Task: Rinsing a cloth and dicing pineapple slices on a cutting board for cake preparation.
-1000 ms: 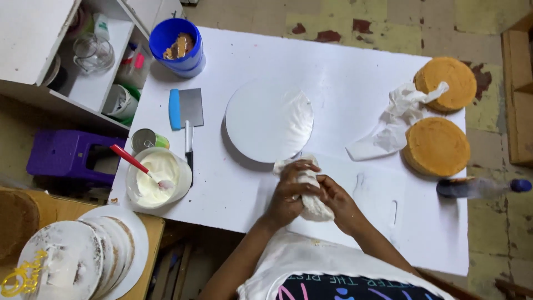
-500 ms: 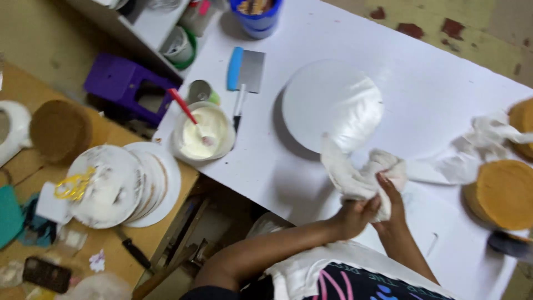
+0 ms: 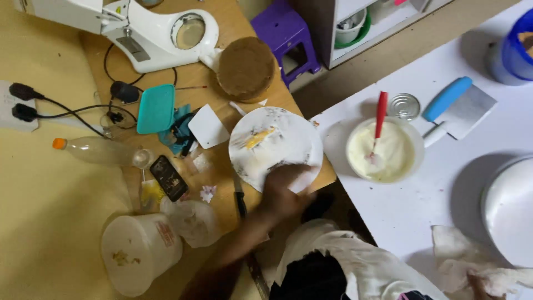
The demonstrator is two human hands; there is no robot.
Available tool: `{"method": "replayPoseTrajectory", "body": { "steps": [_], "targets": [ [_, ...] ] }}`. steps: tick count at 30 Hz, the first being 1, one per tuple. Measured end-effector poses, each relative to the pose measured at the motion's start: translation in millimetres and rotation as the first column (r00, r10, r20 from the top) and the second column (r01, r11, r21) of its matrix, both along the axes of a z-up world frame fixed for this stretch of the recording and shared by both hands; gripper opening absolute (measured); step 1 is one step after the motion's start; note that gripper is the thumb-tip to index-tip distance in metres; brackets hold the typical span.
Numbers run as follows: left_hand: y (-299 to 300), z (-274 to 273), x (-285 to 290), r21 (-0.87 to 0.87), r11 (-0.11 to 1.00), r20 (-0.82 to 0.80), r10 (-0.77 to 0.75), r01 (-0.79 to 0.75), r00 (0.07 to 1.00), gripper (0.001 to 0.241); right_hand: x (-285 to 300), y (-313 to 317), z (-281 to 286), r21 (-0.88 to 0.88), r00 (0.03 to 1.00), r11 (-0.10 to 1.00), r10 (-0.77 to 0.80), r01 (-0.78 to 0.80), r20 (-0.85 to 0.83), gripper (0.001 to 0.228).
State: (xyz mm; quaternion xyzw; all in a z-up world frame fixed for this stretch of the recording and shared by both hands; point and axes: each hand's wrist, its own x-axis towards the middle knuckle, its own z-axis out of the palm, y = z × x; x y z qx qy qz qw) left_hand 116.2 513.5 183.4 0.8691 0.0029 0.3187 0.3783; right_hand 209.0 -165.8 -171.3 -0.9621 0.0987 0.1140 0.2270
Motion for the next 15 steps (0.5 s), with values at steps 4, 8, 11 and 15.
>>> {"method": "replayPoseTrajectory", "body": {
  "steps": [4, 8, 11, 15],
  "targets": [
    [217, 81, -113, 0.463, 0.413, -0.073, 0.9, -0.784, 0.431, 0.034, 52, 15, -21, -0.57, 0.783, 0.554, 0.297, -0.607, -0.546, 0.107],
    [419, 20, -272, 0.697, 0.015, -0.214, 0.958, -0.717, -0.188, 0.09, 122, 39, -12, -0.376, 0.752, 0.664, 0.469, -0.646, -0.463, 0.079],
    [479, 1, -313, 0.709, 0.128, -0.442, 0.848, -0.694, -0.294, 0.084, 101, 22, 35, -0.05, 0.756, 0.786, 0.573, -0.616, -0.316, 0.04],
    [553, -49, -269, 0.93, 0.265, -0.239, 0.962, -0.255, 0.128, 0.049, 59, 106, 155, -0.357, 0.793, 0.836, 0.142, -0.416, -0.592, 0.068]
  ]
}}
